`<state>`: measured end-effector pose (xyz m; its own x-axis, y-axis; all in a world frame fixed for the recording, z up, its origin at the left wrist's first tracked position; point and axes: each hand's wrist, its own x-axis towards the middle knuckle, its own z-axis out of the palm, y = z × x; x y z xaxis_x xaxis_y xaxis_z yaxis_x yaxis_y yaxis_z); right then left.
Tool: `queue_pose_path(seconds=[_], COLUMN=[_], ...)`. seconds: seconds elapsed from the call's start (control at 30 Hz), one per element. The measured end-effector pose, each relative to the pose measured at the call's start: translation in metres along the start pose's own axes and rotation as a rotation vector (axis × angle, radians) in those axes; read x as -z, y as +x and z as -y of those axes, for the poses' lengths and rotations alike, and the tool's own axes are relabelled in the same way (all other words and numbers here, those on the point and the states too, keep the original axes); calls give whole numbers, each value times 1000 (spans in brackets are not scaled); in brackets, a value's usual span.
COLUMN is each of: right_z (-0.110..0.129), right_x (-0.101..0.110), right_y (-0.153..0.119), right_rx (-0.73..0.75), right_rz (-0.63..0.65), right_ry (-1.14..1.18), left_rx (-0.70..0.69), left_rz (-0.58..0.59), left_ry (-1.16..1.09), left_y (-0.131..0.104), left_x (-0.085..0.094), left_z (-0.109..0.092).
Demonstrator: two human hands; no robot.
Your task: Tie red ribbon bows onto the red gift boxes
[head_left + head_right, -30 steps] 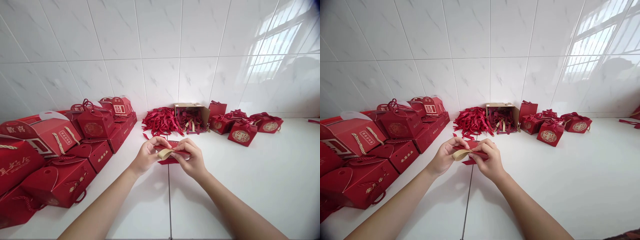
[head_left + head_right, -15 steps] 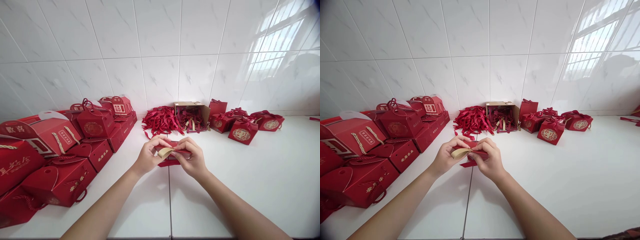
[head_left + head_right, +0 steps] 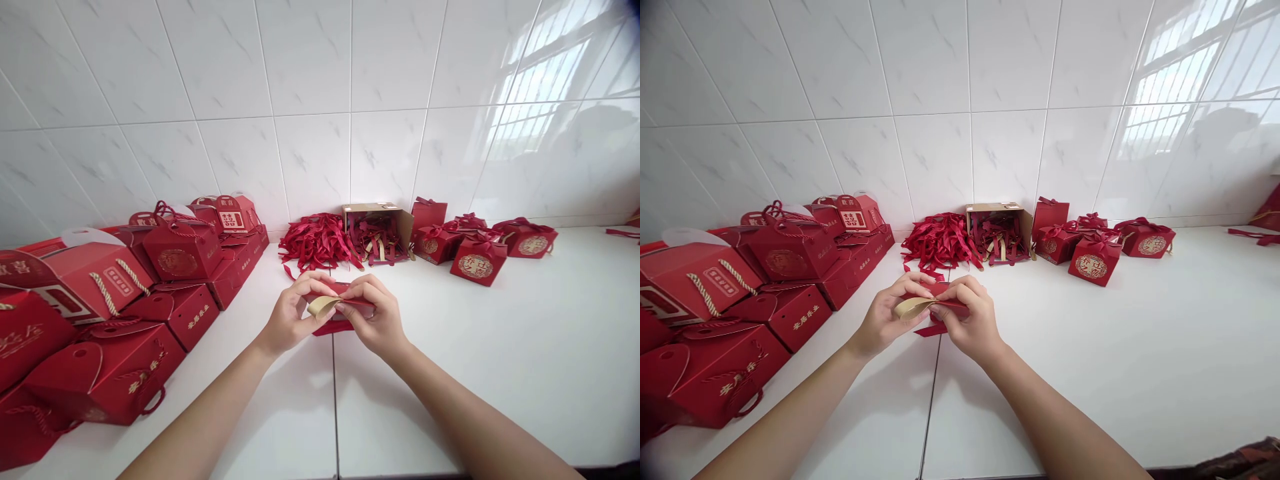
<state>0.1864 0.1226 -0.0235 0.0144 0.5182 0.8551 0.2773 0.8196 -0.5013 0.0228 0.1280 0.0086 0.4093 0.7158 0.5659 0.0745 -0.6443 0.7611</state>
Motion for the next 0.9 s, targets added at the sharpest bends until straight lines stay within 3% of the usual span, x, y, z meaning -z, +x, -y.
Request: queue_pose_path(seconds=[0.23,0.77,0.9], right_z=[0,-4,-4], right_x=[-1,-3,-3], right_y=[-1,-5,-6], right_rx=[1,43,60], right_rz=[-20,9,23], right_ry=[-14,-117,-133], left_rx=[-66,-86,-156], left_rz=[-21,-210,-214], left_ry=[56,141,195], left_y=[1,-3,-3], left_x=[-2,-8,-7], left_z=[3,14,14])
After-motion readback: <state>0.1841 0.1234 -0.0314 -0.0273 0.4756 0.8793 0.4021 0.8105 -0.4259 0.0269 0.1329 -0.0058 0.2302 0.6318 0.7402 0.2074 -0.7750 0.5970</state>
